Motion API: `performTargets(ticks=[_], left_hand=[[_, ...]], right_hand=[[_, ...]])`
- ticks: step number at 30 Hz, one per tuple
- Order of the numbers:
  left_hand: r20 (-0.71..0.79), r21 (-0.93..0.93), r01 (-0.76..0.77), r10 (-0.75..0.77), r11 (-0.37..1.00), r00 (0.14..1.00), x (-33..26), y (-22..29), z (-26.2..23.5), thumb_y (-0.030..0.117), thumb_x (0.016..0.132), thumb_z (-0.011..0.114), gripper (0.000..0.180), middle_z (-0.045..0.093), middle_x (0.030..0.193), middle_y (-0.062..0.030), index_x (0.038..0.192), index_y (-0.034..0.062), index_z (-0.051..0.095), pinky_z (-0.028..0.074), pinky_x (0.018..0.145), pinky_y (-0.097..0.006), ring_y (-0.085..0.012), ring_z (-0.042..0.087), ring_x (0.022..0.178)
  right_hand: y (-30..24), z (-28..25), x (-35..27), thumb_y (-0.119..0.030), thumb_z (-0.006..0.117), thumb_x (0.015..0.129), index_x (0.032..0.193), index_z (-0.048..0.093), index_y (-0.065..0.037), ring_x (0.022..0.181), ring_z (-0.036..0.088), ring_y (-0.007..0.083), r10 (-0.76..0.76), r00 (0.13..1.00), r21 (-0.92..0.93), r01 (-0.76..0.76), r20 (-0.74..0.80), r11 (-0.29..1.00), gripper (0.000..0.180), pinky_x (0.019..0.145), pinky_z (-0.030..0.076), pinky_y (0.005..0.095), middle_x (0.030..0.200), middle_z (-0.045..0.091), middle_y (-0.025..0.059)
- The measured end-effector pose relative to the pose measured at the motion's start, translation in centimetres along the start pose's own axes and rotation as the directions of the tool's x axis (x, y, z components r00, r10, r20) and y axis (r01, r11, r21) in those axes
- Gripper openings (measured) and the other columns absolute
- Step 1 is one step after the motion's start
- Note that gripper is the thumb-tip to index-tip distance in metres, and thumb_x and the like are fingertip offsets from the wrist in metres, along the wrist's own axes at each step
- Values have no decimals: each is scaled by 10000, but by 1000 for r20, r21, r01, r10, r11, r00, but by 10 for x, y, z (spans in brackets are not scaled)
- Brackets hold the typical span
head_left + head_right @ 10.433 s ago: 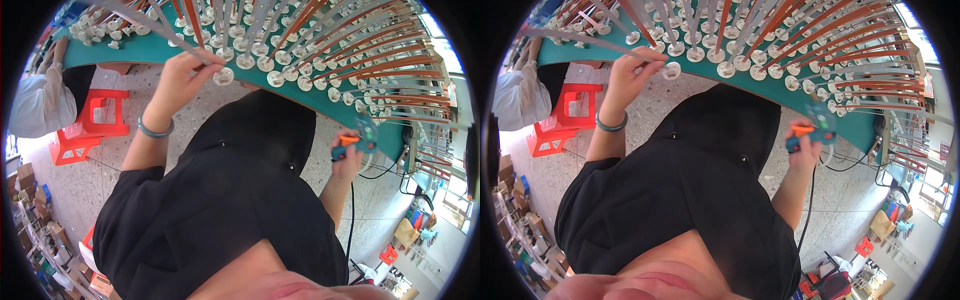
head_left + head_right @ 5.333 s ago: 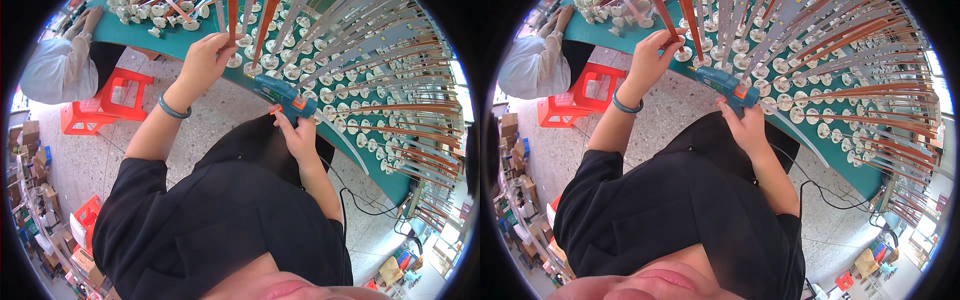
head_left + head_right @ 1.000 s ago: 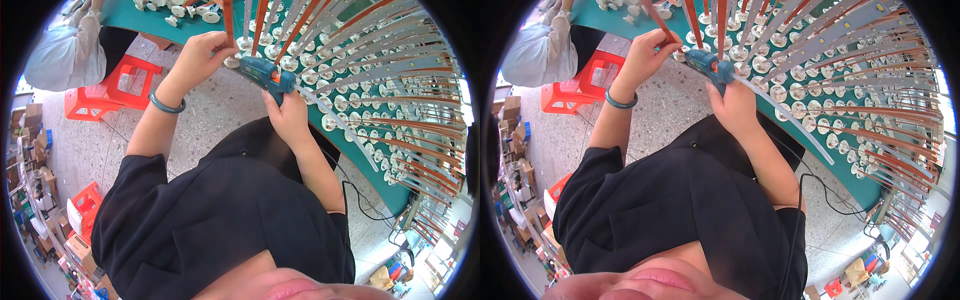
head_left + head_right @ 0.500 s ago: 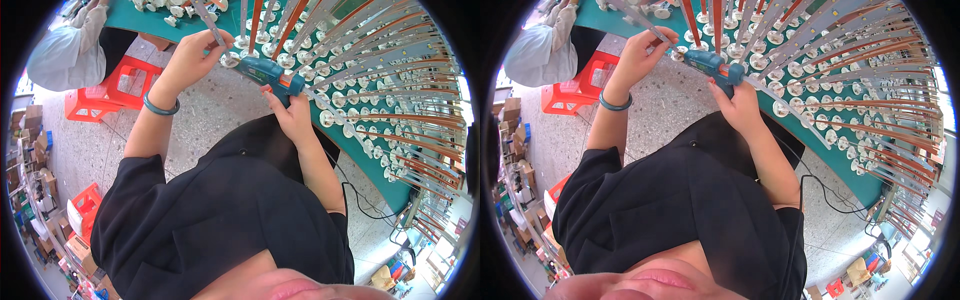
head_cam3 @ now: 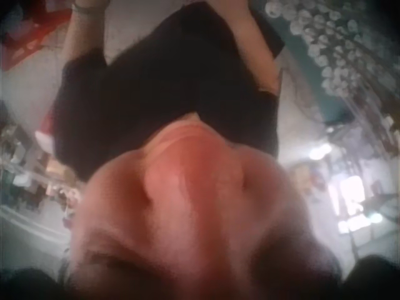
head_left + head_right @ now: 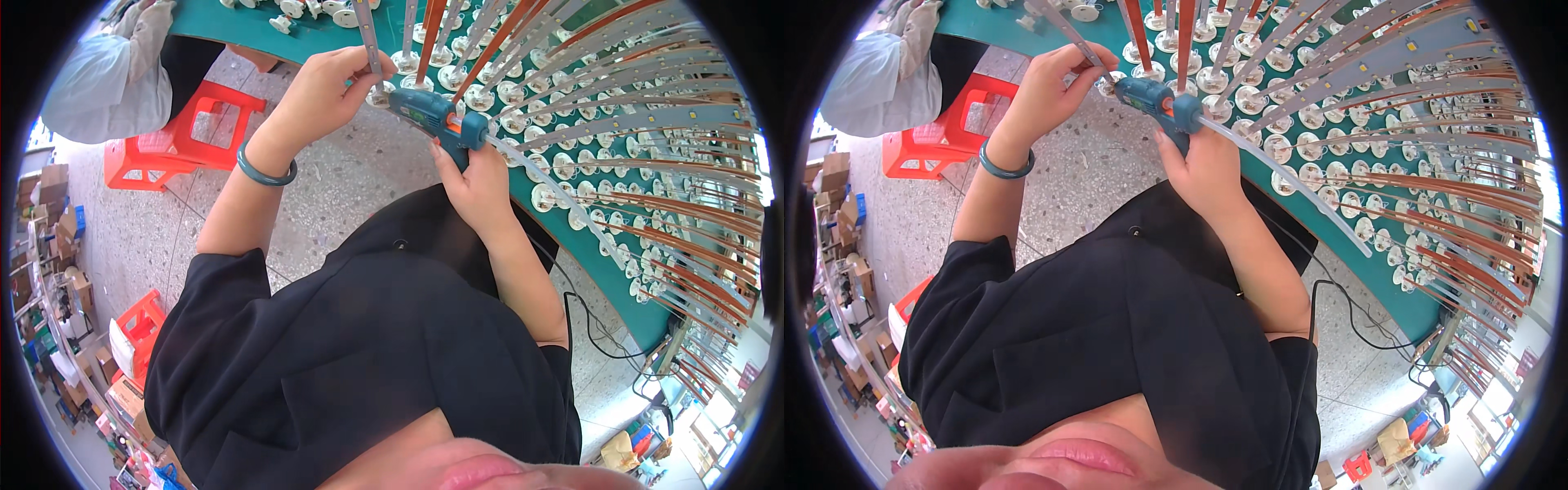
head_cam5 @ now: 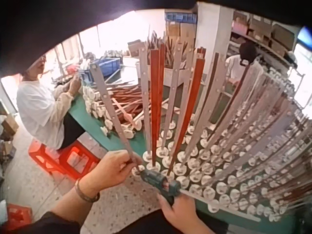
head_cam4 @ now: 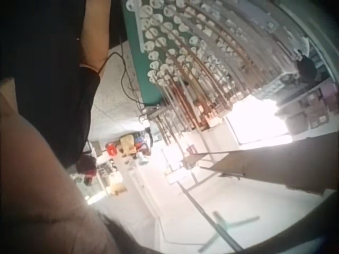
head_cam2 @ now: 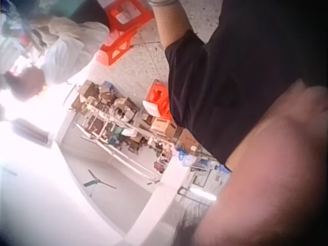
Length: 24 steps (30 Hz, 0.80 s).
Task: Assemble small LED light components by attaching plastic strips and using a glue gun.
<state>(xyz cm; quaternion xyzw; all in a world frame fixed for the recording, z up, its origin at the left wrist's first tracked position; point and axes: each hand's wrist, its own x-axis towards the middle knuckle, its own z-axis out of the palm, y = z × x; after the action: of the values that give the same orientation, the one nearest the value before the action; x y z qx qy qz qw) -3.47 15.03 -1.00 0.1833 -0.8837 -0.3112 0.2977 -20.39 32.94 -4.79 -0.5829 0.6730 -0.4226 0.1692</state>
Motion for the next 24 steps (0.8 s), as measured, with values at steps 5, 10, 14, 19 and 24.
performTargets(ticks=[5, 10, 14, 19, 24], left_hand=[[-10, -8, -11, 11, 1000, 1000, 0, 0, 0, -23, 871, 605, 132, 704, 909, -109, 989, 0, 660, 544, 769, -297, -210, 698, 847], [-8, 4, -8, 8, 1000, 1000, 0, -1, 0, -25, 873, 601, 131, 702, 914, -108, 988, -3, 659, 544, 768, -294, -206, 697, 852], [-4, -15, 20, -20, 1000, 1000, 0, -1, 0, -34, 874, 596, 137, 699, 917, -107, 993, -6, 657, 543, 769, -294, -199, 695, 855], [-11, -20, 7, -8, 1000, 1000, 1, -1, 1, -33, 874, 586, 134, 696, 907, -119, 993, -7, 643, 544, 754, -302, -224, 694, 839], [-2, -36, 28, -28, 999, 1000, 0, 0, 0, -41, 876, 596, 137, 697, 918, -104, 997, -10, 652, 544, 788, -290, -199, 694, 871]], right_hand=[[0, 2, 0, -239, 639, 887, 1035, 624, -27, 823, 663, 330, 26, 1000, -46, -25, 4, 999, 259, 731, 500, 390, 889, 676, 149], [1, 3, 0, -240, 641, 887, 1041, 624, -30, 832, 661, 341, 17, 1000, -34, -17, -10, 999, 261, 736, 500, 390, 902, 674, 157], [-2, 2, 1, -229, 642, 886, 1064, 620, -32, 852, 659, 352, 1, 1000, -54, -1, -6, 999, 266, 746, 500, 396, 917, 674, 166], [2, 2, -2, -217, 639, 887, 1099, 610, -29, 867, 659, 354, 13, 1000, -41, -13, -15, 999, 285, 759, 499, 399, 935, 676, 172], [0, 2, -2, -209, 632, 892, 1113, 607, -25, 897, 655, 355, 1, 1000, -37, -1, -20, 999, 289, 782, 495, 400, 967, 674, 181]])
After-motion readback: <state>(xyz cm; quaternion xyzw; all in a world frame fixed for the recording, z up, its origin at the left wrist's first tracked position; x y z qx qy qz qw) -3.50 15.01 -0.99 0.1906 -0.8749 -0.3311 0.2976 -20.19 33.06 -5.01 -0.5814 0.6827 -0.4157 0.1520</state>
